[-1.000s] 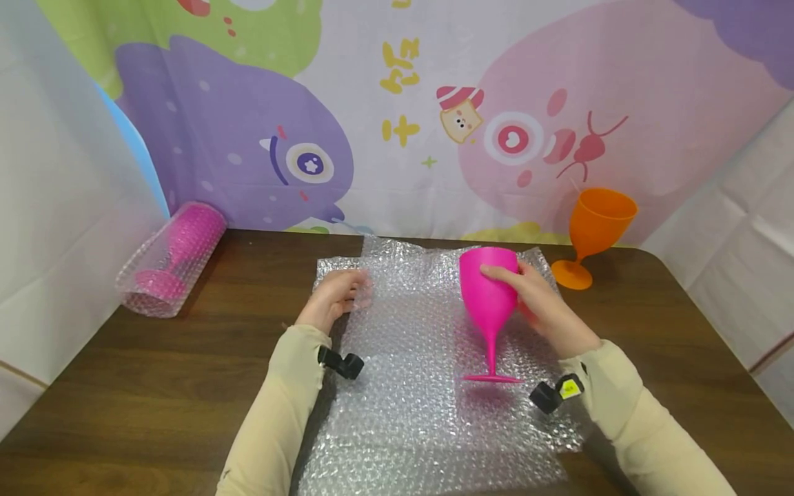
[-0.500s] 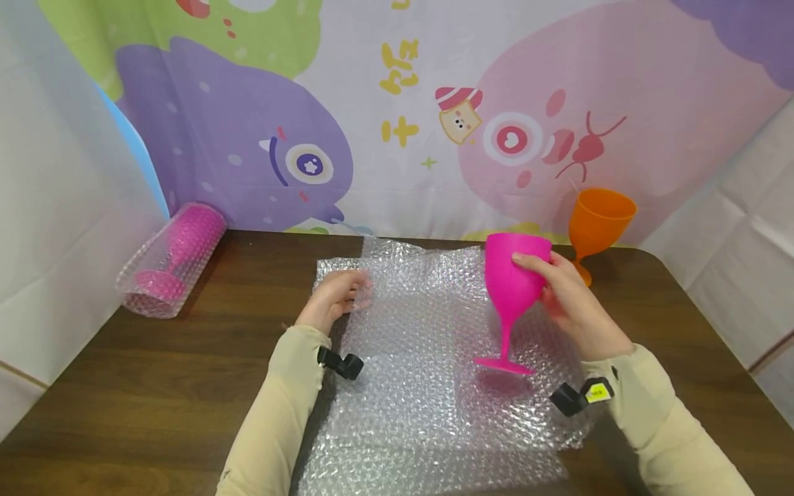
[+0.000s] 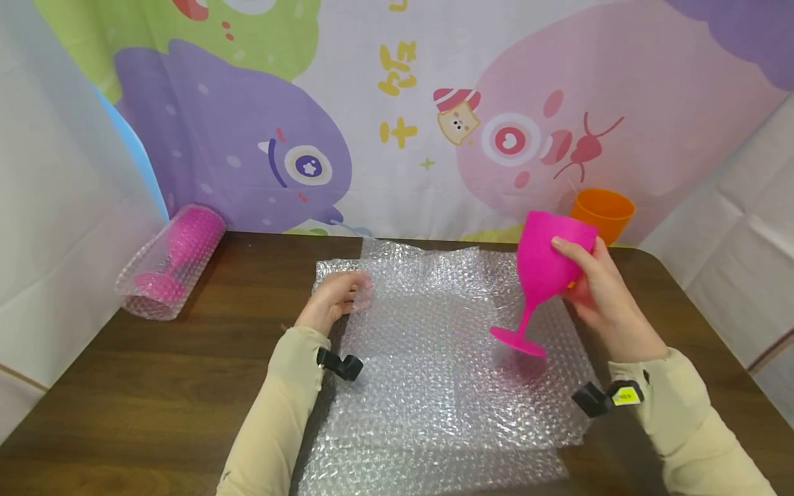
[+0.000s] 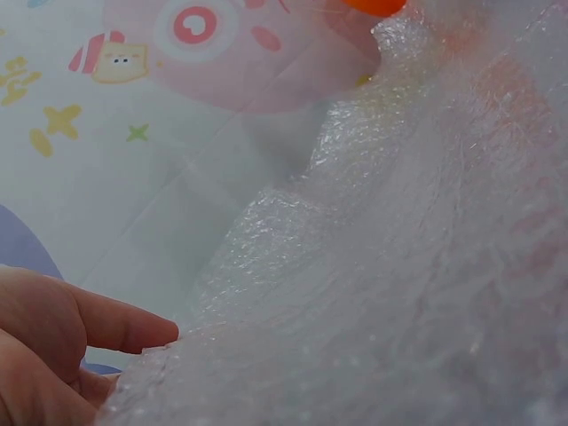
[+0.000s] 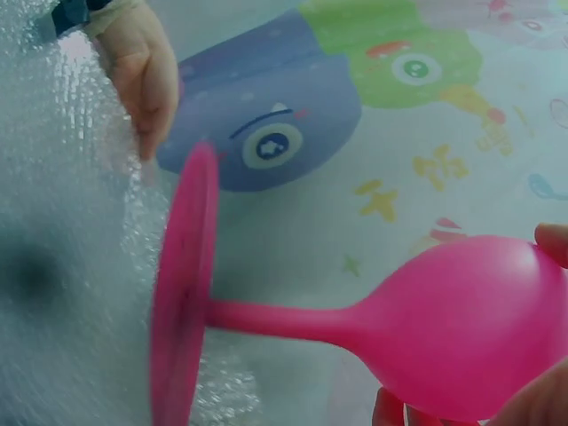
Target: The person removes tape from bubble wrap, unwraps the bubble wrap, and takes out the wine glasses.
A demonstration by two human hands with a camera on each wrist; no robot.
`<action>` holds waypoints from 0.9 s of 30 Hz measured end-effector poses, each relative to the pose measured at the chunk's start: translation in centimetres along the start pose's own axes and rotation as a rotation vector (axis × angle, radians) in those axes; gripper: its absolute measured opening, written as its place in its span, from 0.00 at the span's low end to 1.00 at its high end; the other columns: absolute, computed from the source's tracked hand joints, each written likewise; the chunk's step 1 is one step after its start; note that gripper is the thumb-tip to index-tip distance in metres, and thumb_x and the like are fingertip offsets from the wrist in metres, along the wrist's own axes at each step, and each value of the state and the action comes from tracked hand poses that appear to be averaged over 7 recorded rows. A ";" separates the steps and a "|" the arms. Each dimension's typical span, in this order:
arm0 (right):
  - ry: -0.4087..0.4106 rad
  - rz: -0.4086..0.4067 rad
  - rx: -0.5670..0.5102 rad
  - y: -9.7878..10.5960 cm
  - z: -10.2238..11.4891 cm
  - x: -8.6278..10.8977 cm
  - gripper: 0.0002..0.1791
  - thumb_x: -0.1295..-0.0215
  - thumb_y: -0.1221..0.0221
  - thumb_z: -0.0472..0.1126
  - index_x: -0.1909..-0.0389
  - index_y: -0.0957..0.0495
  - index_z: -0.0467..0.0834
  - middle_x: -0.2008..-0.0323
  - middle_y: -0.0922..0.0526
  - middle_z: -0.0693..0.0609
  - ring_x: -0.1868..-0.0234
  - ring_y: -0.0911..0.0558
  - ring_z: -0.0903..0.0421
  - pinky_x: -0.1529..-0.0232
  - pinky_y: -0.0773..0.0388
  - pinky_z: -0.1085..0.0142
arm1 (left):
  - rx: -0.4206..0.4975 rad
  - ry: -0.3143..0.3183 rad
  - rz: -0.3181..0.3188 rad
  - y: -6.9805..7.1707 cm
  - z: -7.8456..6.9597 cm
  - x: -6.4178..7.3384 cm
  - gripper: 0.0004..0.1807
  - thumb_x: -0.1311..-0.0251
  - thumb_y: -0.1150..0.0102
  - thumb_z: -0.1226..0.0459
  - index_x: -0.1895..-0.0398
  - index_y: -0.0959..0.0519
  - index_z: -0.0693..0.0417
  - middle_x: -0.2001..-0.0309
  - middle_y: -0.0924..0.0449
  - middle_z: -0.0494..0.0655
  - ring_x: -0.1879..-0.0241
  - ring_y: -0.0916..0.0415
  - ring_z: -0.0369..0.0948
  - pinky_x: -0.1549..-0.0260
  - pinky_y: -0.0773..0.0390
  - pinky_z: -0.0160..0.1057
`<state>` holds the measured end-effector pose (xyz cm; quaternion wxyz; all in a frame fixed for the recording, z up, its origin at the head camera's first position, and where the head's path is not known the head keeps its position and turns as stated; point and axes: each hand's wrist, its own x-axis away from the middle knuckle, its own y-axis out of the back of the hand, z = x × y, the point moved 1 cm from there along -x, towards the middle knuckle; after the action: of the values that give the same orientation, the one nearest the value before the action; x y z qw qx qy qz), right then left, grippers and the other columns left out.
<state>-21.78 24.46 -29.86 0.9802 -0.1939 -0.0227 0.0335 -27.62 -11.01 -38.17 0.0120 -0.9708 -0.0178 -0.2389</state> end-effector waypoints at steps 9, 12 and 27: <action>0.112 -0.006 -0.086 1.5 1.8 -0.1 0.30 0.39 0.45 0.40 0.44 0.51 0.60 0.45 0.41 0.57 0.47 0.34 0.56 0.63 0.21 0.62 | 0.009 -0.015 -0.009 0.0 -0.3 0.3 0.21 0.40 0.54 0.68 0.43 0.33 0.65 0.66 0.30 0.47 0.69 0.29 0.38 0.62 0.21 0.35; 0.156 -0.002 -0.127 2.0 2.1 0.2 0.28 0.39 0.46 0.37 0.44 0.49 0.58 0.44 0.41 0.55 0.48 0.31 0.56 0.63 0.21 0.62 | 0.010 -0.007 -0.007 0.0 -0.1 0.4 0.20 0.39 0.54 0.68 0.44 0.32 0.65 0.65 0.30 0.47 0.70 0.28 0.38 0.64 0.21 0.34; 0.480 -0.123 -0.063 3.2 2.8 0.3 0.32 0.47 0.42 0.24 0.44 0.42 0.46 0.50 0.31 0.50 0.51 0.28 0.57 0.62 0.21 0.71 | 0.009 -0.003 -0.011 -0.2 0.0 0.1 0.19 0.39 0.53 0.66 0.45 0.32 0.64 0.66 0.28 0.47 0.69 0.26 0.38 0.64 0.21 0.35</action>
<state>-21.83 28.51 -28.48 0.9511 -0.2252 0.1979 -0.0741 -27.51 -10.85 -38.09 0.0150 -0.9710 -0.0242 -0.2374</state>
